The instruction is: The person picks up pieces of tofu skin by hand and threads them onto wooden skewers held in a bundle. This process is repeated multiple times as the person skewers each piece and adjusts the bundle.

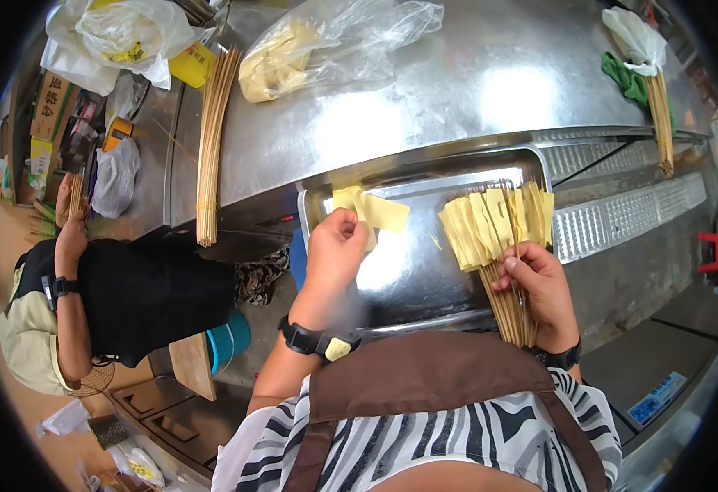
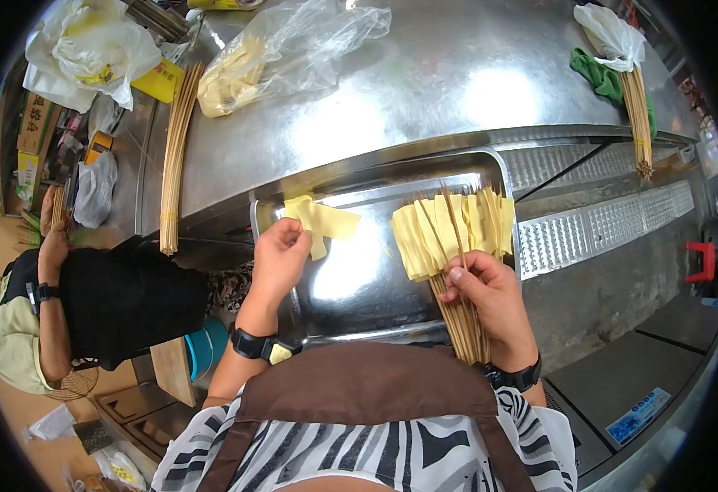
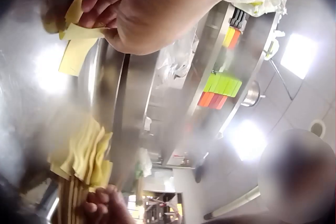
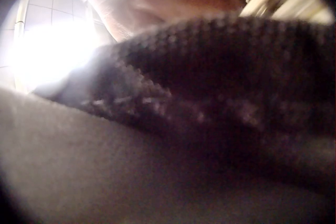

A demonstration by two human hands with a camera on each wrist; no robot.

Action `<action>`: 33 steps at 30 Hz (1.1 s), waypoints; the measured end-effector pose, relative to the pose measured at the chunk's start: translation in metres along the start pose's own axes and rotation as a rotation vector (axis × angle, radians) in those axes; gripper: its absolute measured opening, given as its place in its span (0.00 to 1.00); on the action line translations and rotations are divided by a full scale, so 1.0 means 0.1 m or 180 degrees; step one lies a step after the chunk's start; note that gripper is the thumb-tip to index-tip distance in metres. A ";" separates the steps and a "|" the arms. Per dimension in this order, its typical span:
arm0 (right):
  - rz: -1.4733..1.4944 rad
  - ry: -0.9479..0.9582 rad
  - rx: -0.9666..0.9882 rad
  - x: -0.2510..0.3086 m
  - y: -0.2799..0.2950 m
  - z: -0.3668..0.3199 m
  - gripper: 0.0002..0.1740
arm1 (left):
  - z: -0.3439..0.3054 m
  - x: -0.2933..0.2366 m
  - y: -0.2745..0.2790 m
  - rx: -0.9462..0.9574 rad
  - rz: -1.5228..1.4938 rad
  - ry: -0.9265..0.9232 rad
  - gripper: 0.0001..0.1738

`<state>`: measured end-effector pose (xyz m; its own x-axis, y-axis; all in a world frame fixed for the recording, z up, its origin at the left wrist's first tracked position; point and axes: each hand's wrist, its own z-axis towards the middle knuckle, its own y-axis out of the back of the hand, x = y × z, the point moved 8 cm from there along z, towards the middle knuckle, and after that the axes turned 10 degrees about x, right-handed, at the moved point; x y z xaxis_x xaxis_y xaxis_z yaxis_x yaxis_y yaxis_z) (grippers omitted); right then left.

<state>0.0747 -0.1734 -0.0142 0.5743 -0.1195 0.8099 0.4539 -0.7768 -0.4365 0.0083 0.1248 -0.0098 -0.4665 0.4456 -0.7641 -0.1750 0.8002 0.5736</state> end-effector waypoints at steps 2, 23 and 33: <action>-0.0043 -0.0040 -0.0081 -0.01 0.01 -0.01 0.05 | 0.04 0.03 -0.08 0.0200 -0.1208 -0.0026 0.04; 0.0204 0.0031 0.0362 0.04 -0.12 0.05 0.11 | 0.20 -1.05 -0.66 0.0980 -0.2845 -0.0975 0.06; 0.0124 0.0009 0.0272 0.00 -0.07 0.04 0.12 | -0.14 -1.06 -0.73 0.0818 -0.1730 -0.1989 0.09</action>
<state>0.0745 -0.1654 -0.0131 0.5907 -0.1505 0.7927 0.4878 -0.7160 -0.4994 0.0583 0.0137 0.0341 0.2001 0.0536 -0.9783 0.0010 0.9985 0.0549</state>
